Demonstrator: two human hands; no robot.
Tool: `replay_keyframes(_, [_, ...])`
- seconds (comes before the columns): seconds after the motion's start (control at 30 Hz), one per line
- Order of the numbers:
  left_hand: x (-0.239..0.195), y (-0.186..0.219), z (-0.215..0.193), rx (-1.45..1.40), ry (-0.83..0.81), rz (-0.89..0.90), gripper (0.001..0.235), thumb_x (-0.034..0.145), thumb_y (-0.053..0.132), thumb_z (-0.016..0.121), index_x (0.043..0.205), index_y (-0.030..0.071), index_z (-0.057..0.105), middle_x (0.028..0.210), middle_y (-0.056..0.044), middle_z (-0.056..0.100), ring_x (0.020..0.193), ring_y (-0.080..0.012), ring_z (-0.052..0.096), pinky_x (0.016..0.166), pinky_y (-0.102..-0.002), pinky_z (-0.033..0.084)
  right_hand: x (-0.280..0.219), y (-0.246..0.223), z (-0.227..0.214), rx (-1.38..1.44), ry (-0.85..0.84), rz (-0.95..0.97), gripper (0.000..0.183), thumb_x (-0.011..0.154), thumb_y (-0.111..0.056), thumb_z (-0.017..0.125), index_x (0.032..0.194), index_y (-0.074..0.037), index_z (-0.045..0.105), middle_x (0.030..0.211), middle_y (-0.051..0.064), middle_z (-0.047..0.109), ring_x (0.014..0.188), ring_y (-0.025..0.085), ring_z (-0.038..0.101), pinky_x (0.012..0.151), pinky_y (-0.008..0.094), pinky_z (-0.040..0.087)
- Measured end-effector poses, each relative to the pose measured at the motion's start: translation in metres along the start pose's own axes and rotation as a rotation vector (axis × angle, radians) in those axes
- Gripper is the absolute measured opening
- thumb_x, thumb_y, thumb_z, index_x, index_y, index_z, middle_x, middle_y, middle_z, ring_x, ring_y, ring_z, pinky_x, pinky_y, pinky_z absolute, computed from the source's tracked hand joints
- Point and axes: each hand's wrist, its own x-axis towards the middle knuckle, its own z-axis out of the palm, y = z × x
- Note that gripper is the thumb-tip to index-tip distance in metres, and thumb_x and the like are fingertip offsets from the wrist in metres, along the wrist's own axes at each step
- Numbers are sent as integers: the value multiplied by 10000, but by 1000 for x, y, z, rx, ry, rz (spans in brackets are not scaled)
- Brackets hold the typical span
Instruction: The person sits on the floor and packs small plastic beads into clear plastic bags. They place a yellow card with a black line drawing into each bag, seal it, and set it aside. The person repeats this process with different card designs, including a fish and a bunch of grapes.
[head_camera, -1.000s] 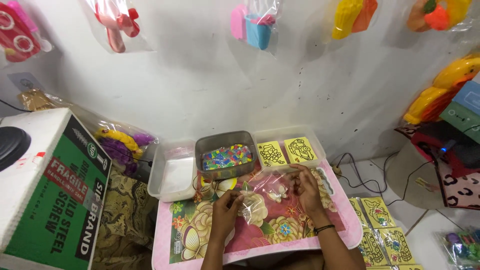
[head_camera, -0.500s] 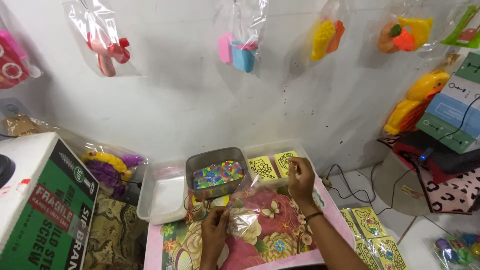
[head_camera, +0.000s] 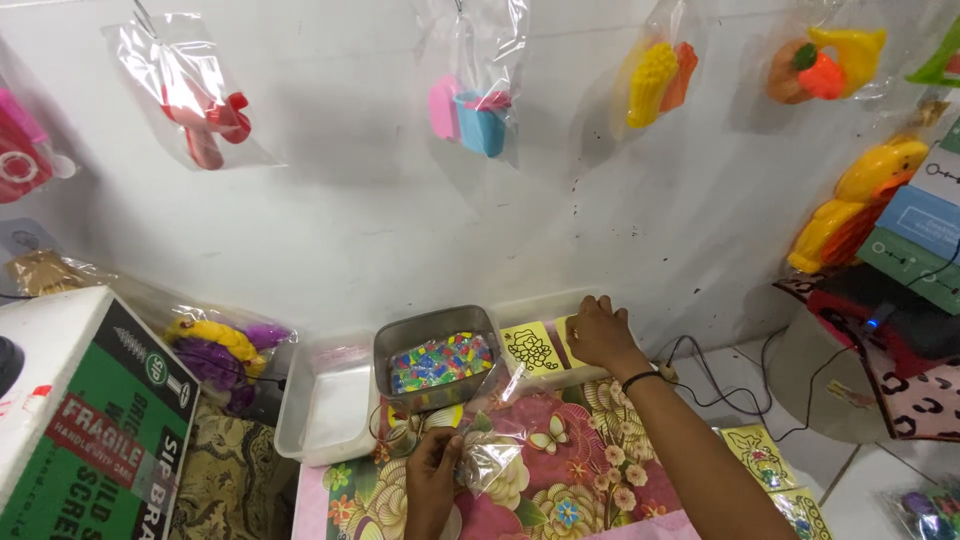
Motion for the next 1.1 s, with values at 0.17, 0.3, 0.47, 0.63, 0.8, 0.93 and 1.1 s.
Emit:
replay_keyframes(0.17, [1,0,0,-14,-8,2,152,956,93,684,1029,-30,736,785,-92,697,684,-156,574,640,-293,479,-1,0,0,137,-121,-26,262,891,-381,637,1038,-243,805,1379,54,516,1227,283,421,952,464,390])
replay_keyframes(0.3, [-1,7,3,-1,-16,21,126,962,82,672,1009,-21,727,763,-81,677,677,-150,555,636,-295,470,2,1,16,151,51,-67,234,826,-333,654,864,-150,794,1201,44,592,1122,274,478,872,453,414])
replay_keyframes(0.47, [0,2,1,-15,1,-29,122,956,74,688,1005,-31,726,756,-93,666,674,-163,557,635,-308,474,-2,-16,1,161,-59,-17,333,882,-346,625,719,-81,745,1063,94,633,1026,292,504,865,456,402])
replay_keyframes(0.63, [-3,15,5,-3,1,-17,124,955,69,686,1005,-35,731,772,-92,682,673,-156,566,631,-300,474,0,-33,5,152,-236,-13,466,875,-470,638,737,-36,733,801,132,702,820,339,666,857,519,486])
replay_keyframes(0.8, [-6,21,6,65,9,-17,161,955,136,702,994,-16,739,772,-73,681,689,-151,565,649,-303,484,-15,-51,-21,138,-305,80,412,870,-417,687,971,-20,736,907,139,745,824,306,723,761,435,582])
replay_keyframes(0.93, [-7,20,5,65,9,-29,140,958,117,691,985,-12,740,738,-74,662,667,-153,559,629,-302,478,-19,-62,-10,80,-303,148,417,897,-447,712,1038,-55,733,903,111,755,791,281,732,728,426,589])
replay_keyframes(1.1, [-7,20,7,11,10,-9,119,955,71,678,973,-28,740,741,-69,655,670,-148,550,637,-289,470,-20,-69,-3,7,-91,127,188,767,-217,658,813,-53,738,737,135,714,639,315,674,615,441,506])
